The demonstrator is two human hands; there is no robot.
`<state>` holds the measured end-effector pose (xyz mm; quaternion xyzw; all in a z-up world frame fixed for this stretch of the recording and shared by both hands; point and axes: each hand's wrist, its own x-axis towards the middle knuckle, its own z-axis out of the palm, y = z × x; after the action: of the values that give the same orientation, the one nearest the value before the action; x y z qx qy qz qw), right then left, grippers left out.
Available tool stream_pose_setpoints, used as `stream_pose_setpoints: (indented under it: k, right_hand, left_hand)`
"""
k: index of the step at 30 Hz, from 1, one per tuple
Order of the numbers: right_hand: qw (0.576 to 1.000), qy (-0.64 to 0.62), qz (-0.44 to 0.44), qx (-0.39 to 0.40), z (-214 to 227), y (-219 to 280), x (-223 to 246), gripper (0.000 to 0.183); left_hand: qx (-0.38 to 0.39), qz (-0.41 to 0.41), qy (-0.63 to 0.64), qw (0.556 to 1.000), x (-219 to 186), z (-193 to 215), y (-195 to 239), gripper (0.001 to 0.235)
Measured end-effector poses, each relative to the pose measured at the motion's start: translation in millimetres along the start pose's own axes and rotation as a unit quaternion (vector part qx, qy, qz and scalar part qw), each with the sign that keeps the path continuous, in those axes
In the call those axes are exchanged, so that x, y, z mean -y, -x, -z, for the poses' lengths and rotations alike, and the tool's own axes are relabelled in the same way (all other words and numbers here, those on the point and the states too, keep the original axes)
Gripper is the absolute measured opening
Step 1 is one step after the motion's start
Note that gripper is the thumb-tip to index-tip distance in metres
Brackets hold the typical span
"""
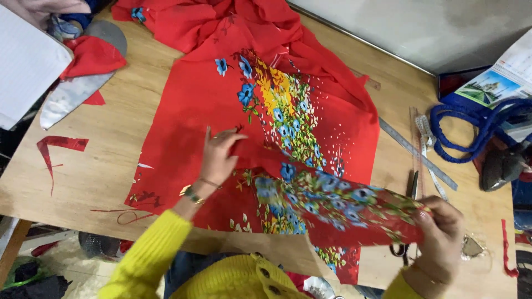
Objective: A person measures and cuts out garment pieces from red floral fabric using a ruler and tailor scissors on a wooden table.
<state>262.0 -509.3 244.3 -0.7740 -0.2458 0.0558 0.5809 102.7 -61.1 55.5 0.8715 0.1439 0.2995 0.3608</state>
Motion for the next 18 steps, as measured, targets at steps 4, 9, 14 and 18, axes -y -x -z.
stream_pose_setpoints:
  k: [4,9,14,18]
  right_hand:
    - [0.997,-0.067,-0.027,-0.020,6,-1,17,0.019]
    - [0.999,-0.017,-0.006,0.028,-2,-37,37,0.019]
    - [0.992,0.114,-0.045,0.039,-36,-118,15,0.013]
    - [0.973,0.211,0.076,0.061,-78,-178,-33,0.015]
  left_hand:
    - [0.034,0.016,0.118,0.992,-23,83,-5,0.065]
    - [0.068,0.086,0.223,0.969,-50,160,-41,0.038]
    - [0.067,0.036,0.109,0.991,-33,171,-113,0.032]
    - [0.022,0.024,0.057,0.998,47,119,-155,0.039]
